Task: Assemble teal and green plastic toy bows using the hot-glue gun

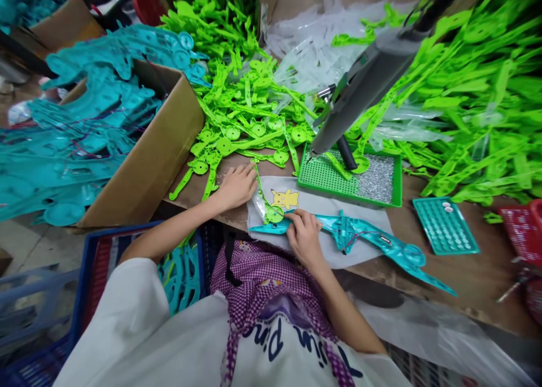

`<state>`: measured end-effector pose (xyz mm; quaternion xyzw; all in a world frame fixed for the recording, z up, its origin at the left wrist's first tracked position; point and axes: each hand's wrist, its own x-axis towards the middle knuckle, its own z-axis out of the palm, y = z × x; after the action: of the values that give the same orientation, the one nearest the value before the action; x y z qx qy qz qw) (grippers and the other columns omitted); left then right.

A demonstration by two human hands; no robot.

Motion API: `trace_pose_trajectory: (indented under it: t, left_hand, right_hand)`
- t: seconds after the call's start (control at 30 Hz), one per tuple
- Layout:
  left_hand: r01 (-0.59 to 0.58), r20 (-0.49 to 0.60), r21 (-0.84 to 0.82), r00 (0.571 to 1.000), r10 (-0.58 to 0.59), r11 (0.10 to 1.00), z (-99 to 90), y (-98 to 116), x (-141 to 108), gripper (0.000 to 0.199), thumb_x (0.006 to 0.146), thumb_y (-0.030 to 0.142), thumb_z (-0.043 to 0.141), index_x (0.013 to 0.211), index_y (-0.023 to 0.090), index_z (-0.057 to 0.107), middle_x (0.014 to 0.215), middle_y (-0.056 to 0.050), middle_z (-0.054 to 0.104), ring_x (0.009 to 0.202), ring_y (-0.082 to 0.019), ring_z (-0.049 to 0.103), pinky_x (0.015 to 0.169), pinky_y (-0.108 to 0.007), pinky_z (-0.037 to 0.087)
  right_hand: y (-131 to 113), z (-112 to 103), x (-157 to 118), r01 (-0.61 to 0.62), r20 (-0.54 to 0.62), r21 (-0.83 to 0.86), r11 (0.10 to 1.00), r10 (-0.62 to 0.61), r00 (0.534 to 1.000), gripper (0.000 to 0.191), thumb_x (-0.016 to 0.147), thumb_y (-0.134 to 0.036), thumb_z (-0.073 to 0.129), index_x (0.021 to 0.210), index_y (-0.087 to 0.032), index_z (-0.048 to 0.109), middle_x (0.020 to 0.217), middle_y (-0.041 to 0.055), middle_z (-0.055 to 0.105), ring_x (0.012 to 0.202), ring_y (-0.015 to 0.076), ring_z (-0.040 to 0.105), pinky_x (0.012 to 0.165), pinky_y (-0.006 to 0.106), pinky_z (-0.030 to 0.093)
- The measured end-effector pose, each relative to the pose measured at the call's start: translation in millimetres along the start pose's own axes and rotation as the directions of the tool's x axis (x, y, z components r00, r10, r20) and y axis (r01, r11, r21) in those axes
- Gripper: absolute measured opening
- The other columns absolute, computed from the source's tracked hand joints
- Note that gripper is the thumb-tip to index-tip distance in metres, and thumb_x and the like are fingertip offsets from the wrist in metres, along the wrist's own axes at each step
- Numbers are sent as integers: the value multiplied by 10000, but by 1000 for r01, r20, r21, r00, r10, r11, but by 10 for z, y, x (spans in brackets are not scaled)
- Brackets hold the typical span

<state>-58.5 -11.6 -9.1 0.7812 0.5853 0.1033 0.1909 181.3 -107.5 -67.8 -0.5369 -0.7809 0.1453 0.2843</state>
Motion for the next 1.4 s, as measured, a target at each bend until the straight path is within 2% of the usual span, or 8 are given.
trace_pose_trajectory:
  t: [0.17, 0.37, 0.57, 0.77, 0.9, 1.03, 1.23, 1.4]
  left_hand:
    - [-9, -1, 92, 1000, 9, 996, 41, 63, 26, 247, 937, 240, 453, 1110, 160, 610, 1541, -197, 462, 1285, -378, 508, 1102, -580, 338]
    - [29, 31, -159, 999, -25, 987, -50, -219, 64, 244, 964, 371, 456, 1027, 200, 618, 1492, -134, 537, 1299, -353, 497, 1113, -596, 313]
    - [-26, -69, -285, 998, 7, 958, -39, -330, 71, 282, 970, 390, 470, 1045, 196, 661, 1447, -136, 572, 1302, -320, 505, 1115, -545, 315]
    - [-26, -177, -227, 984, -15, 974, -177, -395, -93, 294, 979, 365, 469, 1114, 223, 688, 1409, -104, 606, 1265, -290, 539, 1113, -484, 342]
    - [113, -323, -226, 928, -184, 968, -443, -752, -194, 251, 894, 347, 592, 1081, 208, 684, 1227, -111, 682, 1169, -290, 592, 1079, -448, 395]
    - [271, -374, -350, 837, -399, 897, -636, -991, -350, 299, 820, 323, 657, 1092, 197, 651, 1040, -57, 696, 848, -203, 639, 872, -333, 495]
    - [345, -284, -335, 850, -443, 877, -348, -796, -716, 221, 784, 374, 718, 933, 221, 662, 840, -21, 669, 731, -189, 607, 727, -298, 493]
    - [382, -325, -367, 802, -502, 848, -132, -748, -771, 173, 827, 314, 668, 969, 219, 691, 871, -37, 717, 751, -199, 647, 723, -298, 503]
  right_hand:
    - [-22, -3, -7, 6, -4, -35, 999, -6, 1000, 278, 918, -131, 478, 1106, -231, 657, 1108, 79, 646, 1009, 245, 539, 869, 395, 355]
    - [-6, -14, -25, 11, -19, -2, 1000, -11, 1000, 270, 953, -174, 472, 1138, -235, 659, 1094, 78, 656, 1002, 235, 561, 862, 387, 372]
    - [6, -36, -11, 24, -32, 25, 999, -23, 999, 243, 997, -237, 466, 1139, -221, 662, 1083, 88, 672, 999, 232, 596, 870, 402, 409]
    - [-168, -432, 13, 85, -142, 127, 988, -67, 988, 283, 977, -236, 535, 1242, -266, 630, 1120, 90, 695, 1054, 240, 651, 892, 426, 502]
    - [-150, -606, 155, 95, -208, 191, 977, -54, 977, 239, 951, -205, 564, 1148, -285, 674, 1034, 73, 715, 981, 238, 681, 844, 425, 537]
    - [-6, -447, 367, 65, -191, 157, 985, -34, 981, 180, 963, -265, 559, 1078, -234, 694, 1015, 89, 727, 965, 240, 683, 842, 426, 547]
    - [-37, -313, 487, 30, -147, 226, 974, 4, 989, 184, 966, -283, 557, 1079, -225, 691, 1046, 92, 718, 1002, 225, 679, 884, 413, 552]
    - [-302, -422, 798, 35, -95, 275, 961, -9, 995, 184, 973, -293, 539, 1005, -219, 704, 990, 85, 720, 956, 212, 679, 851, 382, 553]
